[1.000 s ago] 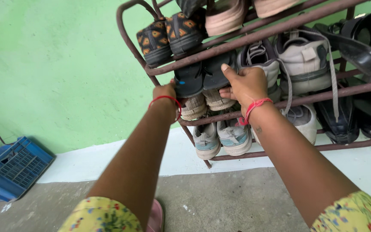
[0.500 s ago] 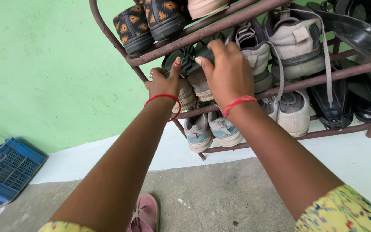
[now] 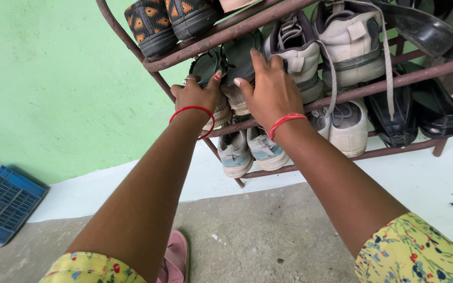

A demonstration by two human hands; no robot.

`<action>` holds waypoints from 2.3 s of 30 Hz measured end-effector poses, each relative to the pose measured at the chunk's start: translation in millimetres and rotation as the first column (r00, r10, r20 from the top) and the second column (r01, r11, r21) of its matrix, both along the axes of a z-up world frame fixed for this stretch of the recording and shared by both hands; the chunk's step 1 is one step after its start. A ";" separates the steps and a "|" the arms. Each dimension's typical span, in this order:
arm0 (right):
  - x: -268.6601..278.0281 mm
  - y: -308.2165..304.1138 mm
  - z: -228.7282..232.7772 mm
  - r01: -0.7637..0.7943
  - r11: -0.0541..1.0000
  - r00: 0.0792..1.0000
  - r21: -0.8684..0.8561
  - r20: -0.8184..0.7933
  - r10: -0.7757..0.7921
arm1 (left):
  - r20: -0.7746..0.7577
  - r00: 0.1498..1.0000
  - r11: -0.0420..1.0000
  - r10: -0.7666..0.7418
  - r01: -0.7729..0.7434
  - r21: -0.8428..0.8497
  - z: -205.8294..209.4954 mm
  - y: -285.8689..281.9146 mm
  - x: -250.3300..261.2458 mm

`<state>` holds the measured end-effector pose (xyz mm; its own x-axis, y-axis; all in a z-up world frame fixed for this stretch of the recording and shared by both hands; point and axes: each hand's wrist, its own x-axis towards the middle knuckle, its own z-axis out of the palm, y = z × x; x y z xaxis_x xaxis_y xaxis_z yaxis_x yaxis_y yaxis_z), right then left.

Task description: The person wipes several pairs of shoes and flip-flops with a cloth. They handle grey sneakers, black shoes, black flip-flops, and pink flip-flops, wiping each pair and then placing them on a metal shoe rack.

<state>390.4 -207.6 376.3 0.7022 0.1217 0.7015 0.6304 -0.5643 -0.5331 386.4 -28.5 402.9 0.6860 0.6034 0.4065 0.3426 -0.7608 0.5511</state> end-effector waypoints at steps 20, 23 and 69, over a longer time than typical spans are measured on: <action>-153.4 1.9 -1.4 -0.105 0.979 0.992 -0.177 0.056 0.116 | -0.331 0.930 0.939 -0.156 0.244 0.242 -11.6 -17.0 -206.2; -176.6 36.4 -12.7 -0.252 0.948 0.966 -0.197 -0.118 0.232 | -0.317 0.940 0.955 -0.124 0.199 0.218 -27.4 5.7 -251.6; -311.5 275.5 -388.0 -0.418 0.769 0.843 -0.483 -0.522 0.131 | -0.379 0.777 0.755 0.503 -0.608 -0.244 -430.5 198.4 -453.5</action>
<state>79.0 67.8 -11.7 0.7783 0.6242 0.0682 0.5871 -0.6850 -0.4313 -67.2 169.9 -27.5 0.2323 0.9716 -0.0440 0.8190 -0.1710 0.5477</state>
